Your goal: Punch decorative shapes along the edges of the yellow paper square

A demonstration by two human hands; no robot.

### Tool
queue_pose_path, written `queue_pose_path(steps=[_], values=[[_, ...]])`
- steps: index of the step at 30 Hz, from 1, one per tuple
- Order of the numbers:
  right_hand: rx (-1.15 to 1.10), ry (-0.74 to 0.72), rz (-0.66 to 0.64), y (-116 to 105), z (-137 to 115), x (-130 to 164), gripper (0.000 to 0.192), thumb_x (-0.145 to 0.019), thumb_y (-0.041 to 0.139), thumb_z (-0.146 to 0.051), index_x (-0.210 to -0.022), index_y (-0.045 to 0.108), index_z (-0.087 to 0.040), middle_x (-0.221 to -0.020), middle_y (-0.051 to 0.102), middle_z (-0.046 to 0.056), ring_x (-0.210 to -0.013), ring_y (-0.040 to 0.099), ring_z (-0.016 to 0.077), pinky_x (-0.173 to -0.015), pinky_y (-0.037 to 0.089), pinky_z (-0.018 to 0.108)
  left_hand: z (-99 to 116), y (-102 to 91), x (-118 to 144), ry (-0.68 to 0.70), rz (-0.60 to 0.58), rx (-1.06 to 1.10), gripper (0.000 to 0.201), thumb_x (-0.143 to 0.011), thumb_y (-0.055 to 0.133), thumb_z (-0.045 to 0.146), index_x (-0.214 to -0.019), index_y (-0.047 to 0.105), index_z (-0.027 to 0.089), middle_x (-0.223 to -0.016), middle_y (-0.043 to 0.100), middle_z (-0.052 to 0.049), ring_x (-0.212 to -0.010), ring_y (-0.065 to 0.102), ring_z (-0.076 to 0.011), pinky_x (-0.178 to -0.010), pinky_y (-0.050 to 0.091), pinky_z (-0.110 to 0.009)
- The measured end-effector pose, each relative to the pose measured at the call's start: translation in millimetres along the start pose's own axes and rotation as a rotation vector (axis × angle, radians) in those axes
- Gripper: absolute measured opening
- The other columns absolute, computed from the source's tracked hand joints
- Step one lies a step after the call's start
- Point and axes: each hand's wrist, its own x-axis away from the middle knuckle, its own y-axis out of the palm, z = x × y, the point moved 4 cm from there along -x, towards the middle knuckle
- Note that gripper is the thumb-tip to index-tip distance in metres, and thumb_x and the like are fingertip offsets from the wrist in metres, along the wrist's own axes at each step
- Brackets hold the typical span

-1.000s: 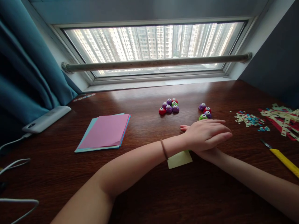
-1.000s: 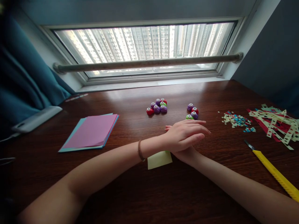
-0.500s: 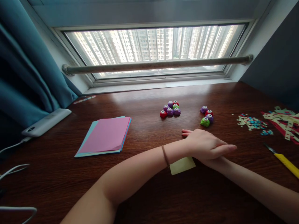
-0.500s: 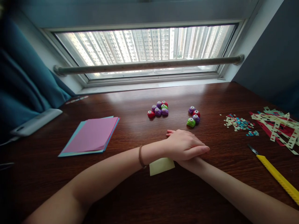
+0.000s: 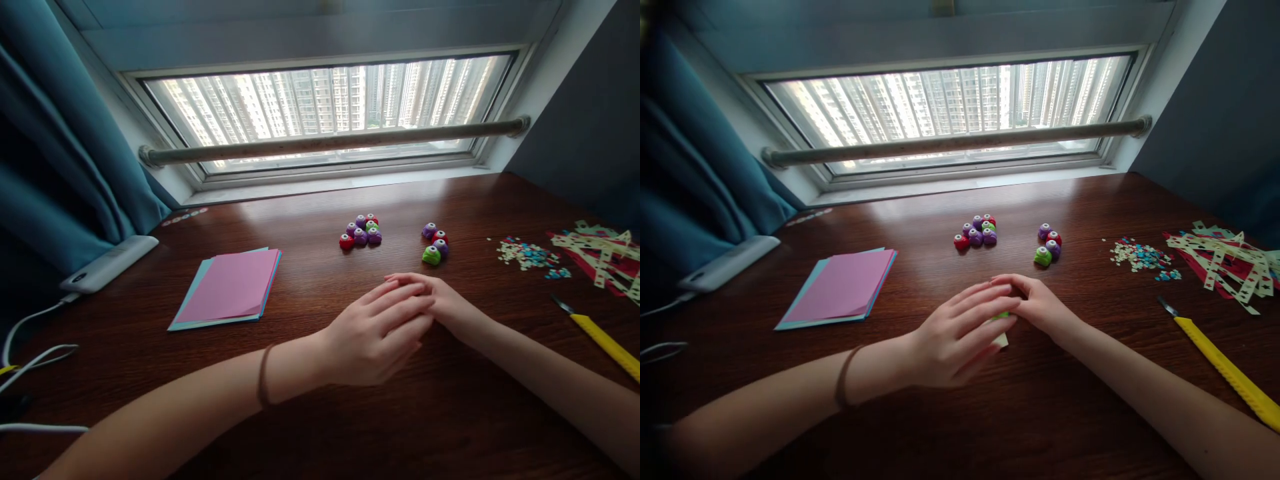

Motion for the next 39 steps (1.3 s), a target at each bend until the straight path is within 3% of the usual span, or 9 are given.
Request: queue_pose_path(steps=[4,9,13,23,27,31,33,36,39], values=[[-0.050,-0.023,-0.252,-11,2,3,0.034,-0.067,0.071,-0.032,-0.096,0.065,-0.017,-0.095,0.063,0.005,-0.087,0.059,0.0186,-0.079,0.048,0.031,16,1.5,51,0.054,-0.183,-0.082,0.023,-0.089,0.044,0.013,-0.106,0.059,0.015,-0.127,0.056,-0.007,-0.129,0.038,-0.0227,-0.112,0.027,-0.039],[0.005,-0.090,-0.264,-4,-9,5,0.017,-0.071,0.066,-0.022,-0.087,0.068,-0.017,-0.085,0.062,0.003,-0.078,0.058,0.0147,-0.071,0.046,0.026,13,15.3,64,-0.128,-0.412,0.115,0.045,-0.093,0.042,0.033,-0.133,0.038,0.014,-0.140,0.041,-0.007,-0.133,0.031,-0.0229,-0.111,0.026,-0.041],[0.017,0.001,-0.151,-7,-4,5,0.015,-0.073,0.066,-0.024,-0.086,0.068,-0.018,-0.084,0.062,0.002,-0.073,0.057,0.0127,-0.067,0.045,0.024,9,15.8,61,-0.173,-0.424,0.218,0.047,-0.093,0.042,0.034,-0.135,0.035,0.017,-0.140,0.042,-0.008,-0.131,0.034,-0.0237,-0.110,0.027,-0.044],[0.225,0.101,0.170,-32,35,-10,0.027,-0.074,0.065,-0.035,-0.093,0.067,-0.017,-0.089,0.064,0.005,-0.070,0.058,0.0162,-0.069,0.046,0.031,10,15.3,64,-0.170,-0.411,0.195,0.041,-0.093,0.040,0.030,-0.131,0.040,0.017,-0.136,0.047,-0.007,-0.127,0.039,-0.0244,-0.109,0.028,-0.042],[0.359,0.042,0.249,-37,39,-13,0.028,-0.077,0.061,-0.032,-0.100,0.063,-0.015,-0.097,0.062,0.009,-0.082,0.059,0.0209,-0.078,0.046,0.035,11,12.2,62,-0.166,-0.340,0.199,0.039,-0.090,0.044,0.025,-0.128,0.042,0.015,-0.125,0.056,-0.008,-0.123,0.043,-0.0237,-0.105,0.035,-0.038],[0.485,-0.026,0.363,-36,23,-5,0.033,-0.078,0.060,-0.027,-0.108,0.057,-0.014,-0.107,0.055,0.013,-0.092,0.055,0.0244,-0.083,0.045,0.038,12,10.0,60,-0.165,-0.311,0.204,0.036,-0.089,0.045,0.022,-0.125,0.044,0.014,-0.114,0.061,-0.010,-0.117,0.046,-0.0235,-0.102,0.039,-0.037],[0.370,-0.055,0.233,-25,13,0,0.022,-0.080,0.058,-0.026,-0.099,0.059,-0.015,-0.096,0.058,0.009,-0.081,0.056,0.0194,-0.074,0.047,0.032,12,10.5,62,-0.156,-0.312,0.211,0.033,-0.090,0.045,0.020,-0.122,0.046,0.014,-0.108,0.062,-0.009,-0.112,0.049,-0.0225,-0.098,0.041,-0.036],[0.139,-0.071,-0.092,-3,-1,9,0.010,-0.081,0.057,-0.025,-0.086,0.063,-0.018,-0.078,0.059,0.002,-0.065,0.053,0.0129,-0.062,0.045,0.025,10,12.5,66,-0.175,-0.286,0.215,0.029,-0.090,0.044,0.018,-0.120,0.047,0.016,-0.108,0.060,-0.009,-0.103,0.052,-0.0195,-0.094,0.043,-0.033],[0.118,-0.113,-0.180,8,-10,16,0.009,-0.081,0.058,-0.022,-0.085,0.066,-0.019,-0.078,0.061,0.002,-0.073,0.055,0.0136,-0.068,0.044,0.026,-5,12.9,73,-0.432,-0.182,0.133,0.030,-0.088,0.053,0.026,-0.117,0.049,0.019,-0.116,0.054,-0.010,-0.106,0.047,-0.0223,-0.094,0.040,-0.038]])
